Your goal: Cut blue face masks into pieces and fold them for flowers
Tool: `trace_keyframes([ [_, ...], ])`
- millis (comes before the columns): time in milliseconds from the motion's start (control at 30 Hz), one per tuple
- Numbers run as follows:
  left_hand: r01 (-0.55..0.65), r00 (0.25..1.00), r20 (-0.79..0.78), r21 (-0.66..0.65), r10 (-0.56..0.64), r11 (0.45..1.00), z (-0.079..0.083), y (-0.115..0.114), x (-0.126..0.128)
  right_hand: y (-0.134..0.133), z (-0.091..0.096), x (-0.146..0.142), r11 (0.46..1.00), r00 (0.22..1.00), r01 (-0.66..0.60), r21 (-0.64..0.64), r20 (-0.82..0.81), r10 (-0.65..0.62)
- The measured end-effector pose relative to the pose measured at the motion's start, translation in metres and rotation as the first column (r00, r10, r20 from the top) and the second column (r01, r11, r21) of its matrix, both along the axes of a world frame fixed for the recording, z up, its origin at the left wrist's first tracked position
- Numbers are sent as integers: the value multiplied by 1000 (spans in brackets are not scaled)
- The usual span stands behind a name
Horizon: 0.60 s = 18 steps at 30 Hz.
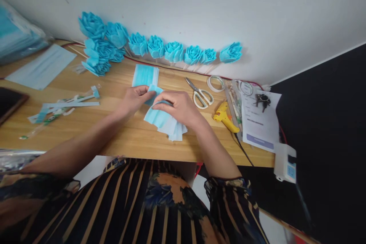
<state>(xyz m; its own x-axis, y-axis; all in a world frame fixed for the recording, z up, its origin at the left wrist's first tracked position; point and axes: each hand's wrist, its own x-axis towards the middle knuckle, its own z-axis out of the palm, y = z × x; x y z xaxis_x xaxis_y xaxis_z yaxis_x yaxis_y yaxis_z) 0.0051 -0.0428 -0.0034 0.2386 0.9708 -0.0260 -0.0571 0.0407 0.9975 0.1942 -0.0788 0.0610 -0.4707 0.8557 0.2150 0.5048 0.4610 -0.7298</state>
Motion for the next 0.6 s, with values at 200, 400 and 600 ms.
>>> trace_keyframes([
  [200,102,990,107,-70,-94,992,1,-1,-1,20,-36,-6,973,982,161,169,76,-175],
  [400,155,988,15,-21,-154,988,6,-1,-2,18,-45,2,961,984,147,235,62,-165],
  [600,205,973,-112,22,-201,979,3,-1,-2,17,-50,1,939,987,112,324,73,-143],
])
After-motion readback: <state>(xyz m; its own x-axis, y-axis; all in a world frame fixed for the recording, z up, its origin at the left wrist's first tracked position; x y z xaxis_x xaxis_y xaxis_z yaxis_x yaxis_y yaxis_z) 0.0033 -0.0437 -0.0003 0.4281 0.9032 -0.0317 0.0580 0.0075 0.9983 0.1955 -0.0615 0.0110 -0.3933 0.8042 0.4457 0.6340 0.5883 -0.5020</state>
